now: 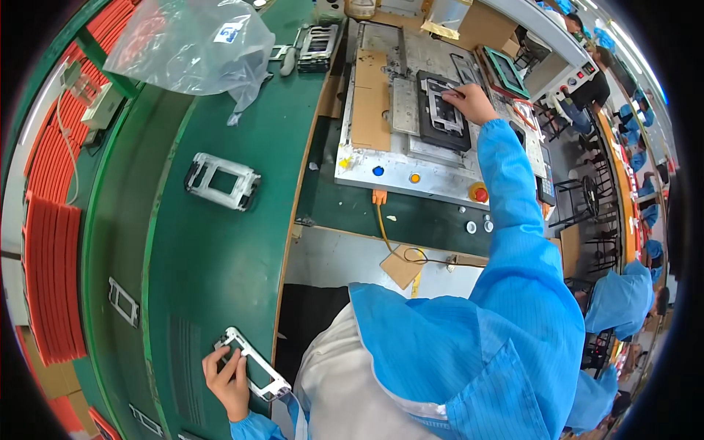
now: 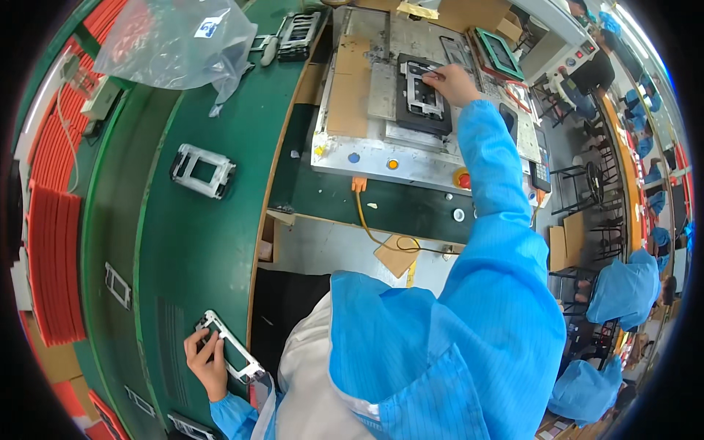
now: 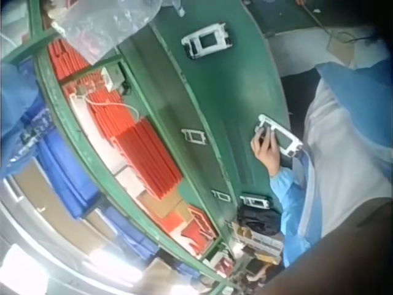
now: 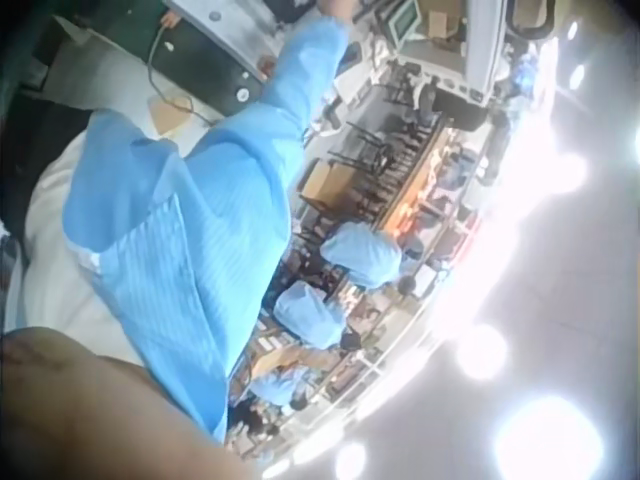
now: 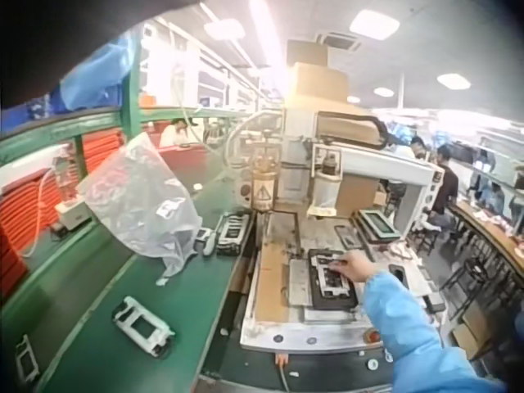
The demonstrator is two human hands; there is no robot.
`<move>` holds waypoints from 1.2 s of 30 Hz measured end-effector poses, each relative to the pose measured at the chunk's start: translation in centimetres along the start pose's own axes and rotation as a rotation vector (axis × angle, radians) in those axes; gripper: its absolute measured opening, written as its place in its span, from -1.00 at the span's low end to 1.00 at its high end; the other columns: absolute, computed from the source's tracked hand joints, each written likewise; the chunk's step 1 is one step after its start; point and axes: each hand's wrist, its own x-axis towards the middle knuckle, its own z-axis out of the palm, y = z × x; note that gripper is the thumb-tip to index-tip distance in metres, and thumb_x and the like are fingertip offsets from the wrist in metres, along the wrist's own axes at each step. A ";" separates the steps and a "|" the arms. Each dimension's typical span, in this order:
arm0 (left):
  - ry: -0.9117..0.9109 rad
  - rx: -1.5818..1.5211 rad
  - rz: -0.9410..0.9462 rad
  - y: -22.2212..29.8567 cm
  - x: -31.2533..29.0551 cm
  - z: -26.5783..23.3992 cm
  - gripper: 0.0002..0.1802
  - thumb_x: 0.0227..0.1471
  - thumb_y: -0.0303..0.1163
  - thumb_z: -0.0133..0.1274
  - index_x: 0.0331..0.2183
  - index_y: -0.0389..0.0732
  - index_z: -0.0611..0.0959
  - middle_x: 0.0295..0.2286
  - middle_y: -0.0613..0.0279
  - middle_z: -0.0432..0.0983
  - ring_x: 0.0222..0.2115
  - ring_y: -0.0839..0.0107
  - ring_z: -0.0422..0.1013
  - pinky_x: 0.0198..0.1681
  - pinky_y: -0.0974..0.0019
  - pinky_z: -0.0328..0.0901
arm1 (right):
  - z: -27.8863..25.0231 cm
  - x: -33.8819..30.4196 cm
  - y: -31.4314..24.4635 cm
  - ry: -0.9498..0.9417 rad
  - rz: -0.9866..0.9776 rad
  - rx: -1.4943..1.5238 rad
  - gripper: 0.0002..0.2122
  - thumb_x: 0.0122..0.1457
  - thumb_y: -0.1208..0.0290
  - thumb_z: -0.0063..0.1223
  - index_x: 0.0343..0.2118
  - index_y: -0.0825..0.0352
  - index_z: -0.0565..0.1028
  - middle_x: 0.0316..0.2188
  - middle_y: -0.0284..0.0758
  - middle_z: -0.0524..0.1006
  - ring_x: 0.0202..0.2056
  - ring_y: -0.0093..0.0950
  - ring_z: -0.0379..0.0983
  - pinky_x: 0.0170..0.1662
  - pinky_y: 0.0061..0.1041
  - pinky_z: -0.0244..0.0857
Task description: Assembling components of an electronic device on a production line.
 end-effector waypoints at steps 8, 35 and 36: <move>-0.041 0.056 -0.096 0.3 0.4 -0.1 -0.77 -0.21 -0.61 0.28 -0.36 -0.30 0.77 -0.27 0.12 0.52 -0.21 0.11 0.40 -0.17 0.11 0.32 | -1.4 -3.9 -6.1 -0.091 0.097 -0.055 -0.39 0.04 -0.14 0.27 0.03 0.24 0.59 -0.42 -0.01 0.61 -0.34 -0.08 0.57 -0.21 -0.24 0.42; -0.003 0.044 -0.060 0.0 0.4 0.0 -0.79 -0.13 -0.64 0.24 -0.32 -0.35 0.75 -0.24 0.12 0.53 -0.19 0.17 0.41 -0.19 0.19 0.31 | 0.0 -0.4 -7.5 0.045 0.439 -0.268 -0.60 0.18 0.02 0.06 -0.28 0.31 0.67 -0.31 0.01 0.63 -0.22 -0.02 0.58 -0.08 -0.16 0.44; 0.000 0.042 -0.070 0.1 0.4 0.1 -0.79 -0.13 -0.64 0.25 -0.32 -0.35 0.75 -0.24 0.12 0.53 -0.19 0.17 0.41 -0.18 0.19 0.31 | 0.1 -0.9 -8.6 0.137 0.451 -0.321 -0.61 0.17 0.02 0.08 -0.32 0.30 0.67 -0.36 -0.02 0.63 -0.25 -0.05 0.59 -0.13 -0.15 0.45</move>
